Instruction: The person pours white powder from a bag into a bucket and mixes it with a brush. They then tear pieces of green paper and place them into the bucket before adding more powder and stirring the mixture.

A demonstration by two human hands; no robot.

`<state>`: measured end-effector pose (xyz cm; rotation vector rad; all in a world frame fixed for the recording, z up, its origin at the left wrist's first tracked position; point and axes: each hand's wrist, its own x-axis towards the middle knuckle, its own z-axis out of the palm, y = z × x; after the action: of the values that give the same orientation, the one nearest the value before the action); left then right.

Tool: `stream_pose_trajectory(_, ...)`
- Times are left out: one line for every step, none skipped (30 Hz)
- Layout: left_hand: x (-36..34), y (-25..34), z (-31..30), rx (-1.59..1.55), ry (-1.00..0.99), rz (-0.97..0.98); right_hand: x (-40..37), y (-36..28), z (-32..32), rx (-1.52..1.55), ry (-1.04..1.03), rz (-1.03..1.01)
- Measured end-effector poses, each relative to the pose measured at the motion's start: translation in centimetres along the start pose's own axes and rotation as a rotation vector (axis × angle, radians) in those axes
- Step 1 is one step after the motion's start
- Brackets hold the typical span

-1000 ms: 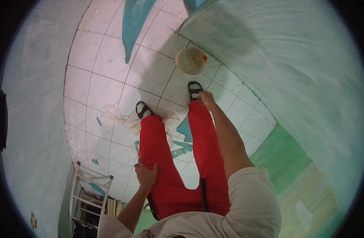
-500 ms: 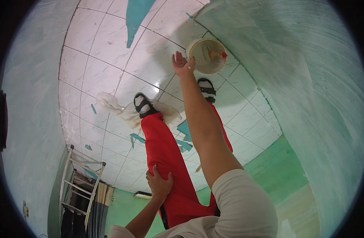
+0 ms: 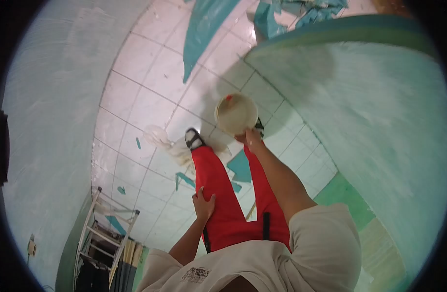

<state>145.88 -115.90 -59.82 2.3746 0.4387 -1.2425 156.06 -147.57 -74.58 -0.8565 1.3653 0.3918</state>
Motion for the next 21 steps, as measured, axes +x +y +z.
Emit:
stream_pose_trajectory(0.6, -1.8, -0.5, -0.157, 0.055, 0.08, -3.2, -1.4, 0.8, -0.086, 0.003, -0.045)
stream_pose_trajectory(1.0, -3.1, -1.9, -0.178, 0.075, 0.11, -6.6, -2.9, 1.6, -0.165, -0.002, -0.022)
stream_pose_trajectory(1.2, -4.5, -3.6, -0.623, -0.048, -0.115, -10.2, -4.7, 2.4, -0.244, -0.005, 0.005)
stream_pose_trajectory(0.6, -5.7, -6.0, -1.056, -0.19, -0.345, -13.5, -6.5, 3.2, -0.243, -0.012, -0.025)
stream_pose_trajectory(-1.0, -6.7, -9.4, -1.049, -0.229, -0.356, -16.8, -7.9, 3.9, -0.268, -0.027, -0.017)
stream_pose_trajectory(-2.8, -7.9, -12.8, -1.039, -0.26, -0.366, -20.1, -9.2, 4.8, -0.291, -0.048, -0.008)
stream_pose_trajectory(-4.2, -9.3, -15.1, -0.982, -0.187, -0.396, -23.0, -10.7, 5.9, -0.284, -0.068, -0.038)
stream_pose_trajectory(-5.5, -10.4, -17.5, -0.974, -0.097, -0.414, -25.9, -12.3, 6.9, -0.35, -0.062, -0.065)
stream_pose_trajectory(-6.4, -11.5, -19.9, -0.977, -0.079, -0.385, -28.2, -13.7, 7.6, -0.412, -0.052, -0.087)
stream_pose_trajectory(-7.5, -12.7, -22.4, -0.948, -0.063, -0.431, -30.5, -14.7, 8.3, -0.395, -0.065, -0.103)
stream_pose_trajectory(-7.9, -13.4, -25.1, -0.916, -0.045, -0.474, -32.3, -15.7, 9.0, -0.406, -0.06, -0.146)
stream_pose_trajectory(-7.3, -13.6, -27.8, -0.906, -0.029, -0.444, -33.7, -17.3, 10.1, -0.415, -0.053, -0.193)
stream_pose_trajectory(-7.0, -14.4, -30.2, -0.89, 0.0, -0.404, -35.6, -18.2, 11.3, -0.394, -0.061, -0.216)
stream_pose_trajectory(-6.4, -13.7, -32.6, -0.869, 0.028, -0.373, -37.0, -19.8, 12.3, -0.364, -0.065, -0.255)
stream_pose_trajectory(-5.3, -12.5, -34.8, -0.854, 0.037, -0.359, -37.7, -21.2, 13.2, -0.333, -0.066, -0.287)
stream_pose_trajectory(-3.7, -10.9, -36.8, -0.834, 0.059, -0.331, -37.9, -22.6, 14.1, -0.31, -0.07, -0.292)
stream_pose_trajectory(-2.0, -8.5, -39.2, -0.815, 0.082, -0.299, -37.8, -24.2, 15.0, -0.273, -0.083, -0.32)
stream_pose_trajectory(0.0, -6.8, -40.9, -0.794, 0.088, -0.283, -37.5, -25.7, 15.8, -0.235, -0.093, -0.345)
stream_pose_trajectory(2.6, -4.5, -42.4, -0.707, 0.106, -0.122, -37.1, -27.3, 16.8, -0.211, -0.091, -0.348)
stream_pose_trajectory(5.4, -2.2, -43.1, -0.624, 0.12, 0.039, -36.8, -29.2, 17.8, -0.202, -0.09, -0.347)
stream_pose_trajectory(7.1, 0.8, -44.0, -0.542, 0.132, 0.197, -36.5, -31.2, 18.5, -0.197, -0.088, -0.345)
